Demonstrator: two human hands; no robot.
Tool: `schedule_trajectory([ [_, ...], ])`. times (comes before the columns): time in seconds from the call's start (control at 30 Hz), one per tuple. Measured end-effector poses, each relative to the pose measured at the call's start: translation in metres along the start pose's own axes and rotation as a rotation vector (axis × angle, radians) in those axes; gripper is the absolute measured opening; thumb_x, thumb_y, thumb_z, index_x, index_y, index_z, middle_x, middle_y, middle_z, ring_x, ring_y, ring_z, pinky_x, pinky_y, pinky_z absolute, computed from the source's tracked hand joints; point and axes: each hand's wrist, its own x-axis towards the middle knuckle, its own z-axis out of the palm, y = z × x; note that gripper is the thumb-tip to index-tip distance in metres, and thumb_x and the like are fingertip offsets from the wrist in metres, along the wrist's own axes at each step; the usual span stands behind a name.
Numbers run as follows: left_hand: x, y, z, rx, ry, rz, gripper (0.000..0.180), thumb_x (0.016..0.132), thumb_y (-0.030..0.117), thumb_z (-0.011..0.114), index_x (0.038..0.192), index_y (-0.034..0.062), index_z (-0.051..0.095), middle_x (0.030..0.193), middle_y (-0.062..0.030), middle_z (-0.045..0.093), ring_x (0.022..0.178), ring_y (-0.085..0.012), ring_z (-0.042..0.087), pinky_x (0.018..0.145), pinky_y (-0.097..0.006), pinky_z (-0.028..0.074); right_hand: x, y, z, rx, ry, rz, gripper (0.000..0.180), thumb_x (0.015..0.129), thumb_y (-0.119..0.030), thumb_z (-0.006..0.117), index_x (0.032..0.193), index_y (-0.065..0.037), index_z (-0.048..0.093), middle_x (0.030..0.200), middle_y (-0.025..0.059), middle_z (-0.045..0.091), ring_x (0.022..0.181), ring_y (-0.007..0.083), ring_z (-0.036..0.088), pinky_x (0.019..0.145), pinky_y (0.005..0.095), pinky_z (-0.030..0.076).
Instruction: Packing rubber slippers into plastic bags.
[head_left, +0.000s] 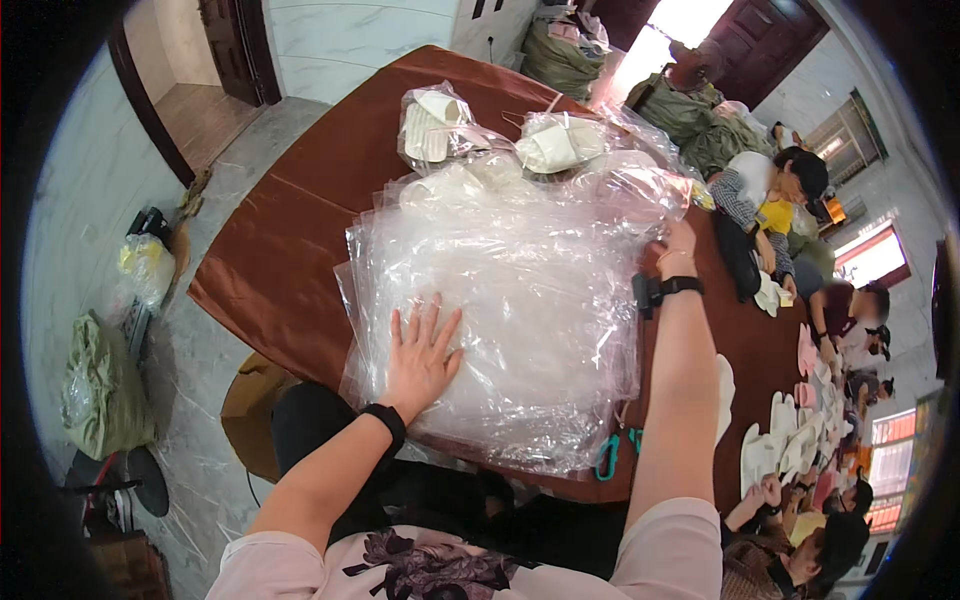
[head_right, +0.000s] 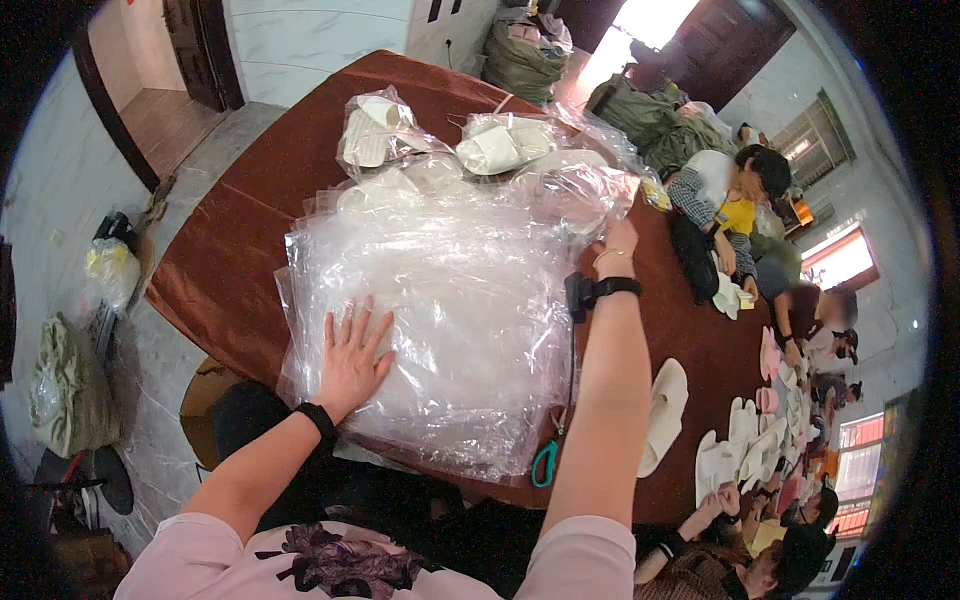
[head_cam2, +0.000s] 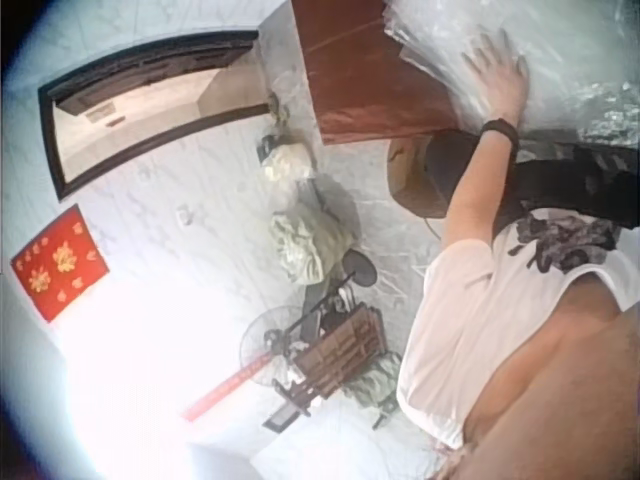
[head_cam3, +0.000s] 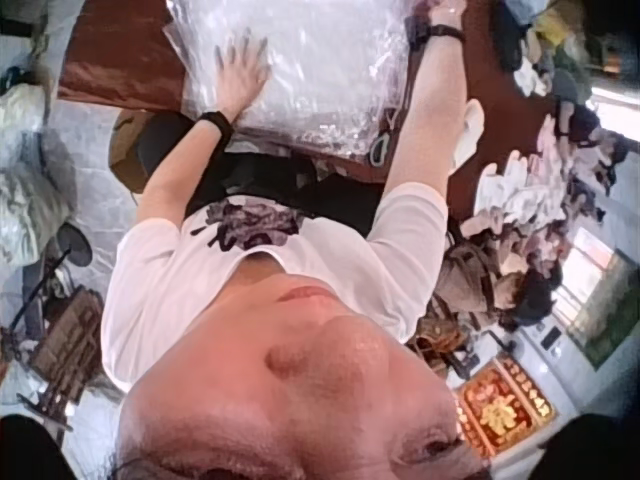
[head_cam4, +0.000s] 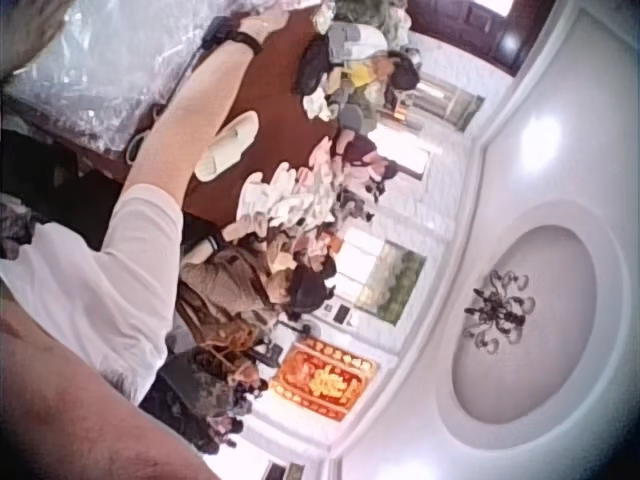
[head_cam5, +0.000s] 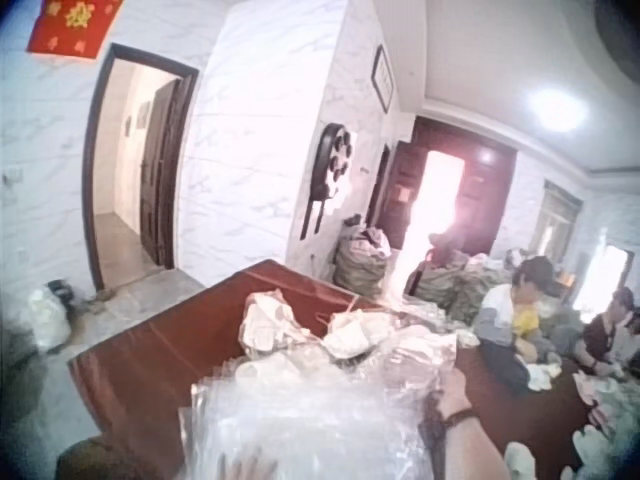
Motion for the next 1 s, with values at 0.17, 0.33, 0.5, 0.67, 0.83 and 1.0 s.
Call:
schedule_trajectory([
  [0.17,0.015,0.016,0.010,-0.066,0.071,0.082,0.061,0.088,0.034,0.057,0.144,0.0174,0.039,0.152,-0.0163,0.029,0.139,-0.0368,0.027,0.113,-0.057,0.016,-0.022,-0.131,-0.113,-0.040,-0.159,-0.371,0.037,0.088,-0.021,0.057,0.124,-0.013,0.050,0.112,0.0027,0.057,0.094,0.0193,0.057,0.076,0.0414,0.047],
  [0.33,0.007,0.008,0.014,-0.042,0.130,0.068,0.062,0.086,0.035,0.058,0.143,0.0169,0.041,0.150,-0.0156,0.032,0.137,-0.0357,0.032,0.113,-0.058,0.015,-0.134,-0.212,-0.138,-0.067,-0.076,-0.339,0.021,0.089,-0.021,0.056,0.110,-0.017,0.056,0.103,0.0013,0.059,0.096,0.0193,0.056,0.078,0.0421,0.047],
  [0.5,0.005,0.007,0.014,-0.035,0.159,0.085,0.060,0.088,0.036,0.057,0.142,0.0166,0.041,0.148,-0.0151,0.036,0.137,-0.0344,0.031,0.112,-0.058,0.017,-0.197,-0.239,-0.178,-0.030,-0.193,-0.238,0.034,0.088,-0.020,0.061,0.118,-0.006,0.059,0.112,0.0051,0.064,0.099,0.0152,0.061,0.081,0.0281,0.049],
  [0.67,0.005,0.005,0.020,-0.076,0.165,0.056,0.065,0.088,0.036,0.057,0.143,0.0074,0.037,0.147,-0.0144,0.037,0.138,-0.0337,0.030,0.112,-0.057,0.018,-0.249,-0.194,-0.140,-0.032,-0.547,-0.184,0.034,0.089,-0.014,0.059,0.119,-0.001,0.057,0.113,0.0048,0.063,0.104,0.0167,0.059,0.088,0.0313,0.048],
  [0.83,0.007,0.001,0.036,0.041,0.208,0.113,0.066,0.091,0.039,0.052,0.144,0.0044,0.034,0.150,-0.0119,0.033,0.141,-0.0320,0.025,0.113,-0.056,0.016,-0.249,-0.094,-0.111,-0.646,-0.289,-0.270,0.026,0.092,-0.028,0.058,0.113,-0.013,0.062,0.109,-0.0019,0.062,0.097,0.0112,0.057,0.076,0.0271,0.044],
  [1.0,0.006,-0.002,0.045,0.144,0.064,0.067,0.065,0.096,0.047,0.036,0.146,0.0054,0.031,0.155,-0.0114,0.024,0.145,-0.0298,0.017,0.114,-0.056,0.006,-0.314,0.003,-0.119,-0.231,-0.174,-0.281,0.023,0.096,-0.022,0.053,0.106,-0.003,0.063,0.088,0.0074,0.067,0.070,0.0137,0.064,0.058,0.0253,0.052],
])
